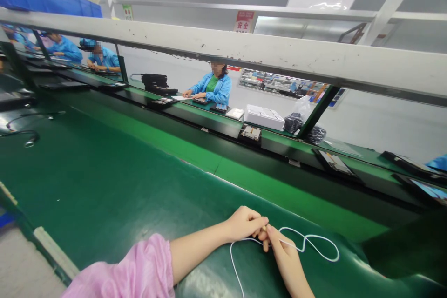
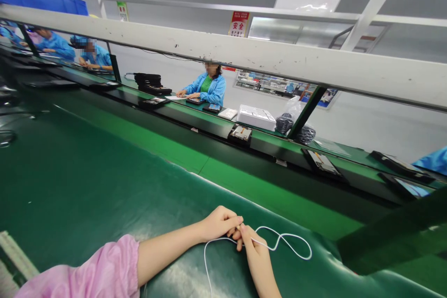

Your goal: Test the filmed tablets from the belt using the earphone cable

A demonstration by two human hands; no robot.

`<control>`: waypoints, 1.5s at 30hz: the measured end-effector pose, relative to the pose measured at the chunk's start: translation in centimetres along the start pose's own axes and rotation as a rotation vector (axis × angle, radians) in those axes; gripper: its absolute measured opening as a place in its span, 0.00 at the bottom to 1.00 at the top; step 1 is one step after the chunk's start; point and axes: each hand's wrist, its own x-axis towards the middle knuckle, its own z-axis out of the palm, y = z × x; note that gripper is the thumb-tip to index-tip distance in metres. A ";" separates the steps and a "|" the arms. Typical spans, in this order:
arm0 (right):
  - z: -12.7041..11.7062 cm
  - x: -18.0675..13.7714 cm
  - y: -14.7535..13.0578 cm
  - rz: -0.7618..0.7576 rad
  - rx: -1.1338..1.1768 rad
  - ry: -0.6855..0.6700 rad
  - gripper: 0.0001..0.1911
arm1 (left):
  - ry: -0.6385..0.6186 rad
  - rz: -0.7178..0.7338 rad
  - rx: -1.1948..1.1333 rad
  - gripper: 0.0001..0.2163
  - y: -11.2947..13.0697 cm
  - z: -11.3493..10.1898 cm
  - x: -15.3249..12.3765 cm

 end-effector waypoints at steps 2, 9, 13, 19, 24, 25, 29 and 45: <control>0.0 0.0 0.1 0.002 0.005 -0.001 0.32 | 0.001 -0.003 0.004 0.25 0.0 0.0 0.0; -0.1 -0.1 0.3 0.006 0.006 0.007 0.32 | 0.000 -0.011 0.007 0.25 0.0 0.1 0.1; 0.0 -0.1 0.2 -0.002 -0.003 0.005 0.33 | -0.004 -0.010 0.007 0.25 -0.1 0.0 0.0; -0.1 -0.1 0.1 0.007 -0.016 -0.003 0.33 | -0.002 -0.015 0.002 0.24 0.0 0.0 -0.1; -0.1 -0.2 0.0 0.001 -0.021 -0.005 0.33 | -0.001 -0.018 0.004 0.24 0.1 0.0 0.0; -0.1 -0.2 0.0 0.000 -0.022 -0.005 0.33 | -0.005 -0.018 0.003 0.24 0.1 0.0 0.0; 0.0 -0.2 -0.2 0.001 -0.022 -0.006 0.33 | -0.014 -0.015 0.006 0.25 0.1 0.0 0.0; 0.0 -0.1 -0.8 0.008 -0.026 -0.004 0.33 | -0.013 0.006 -0.005 0.25 0.1 0.0 -0.1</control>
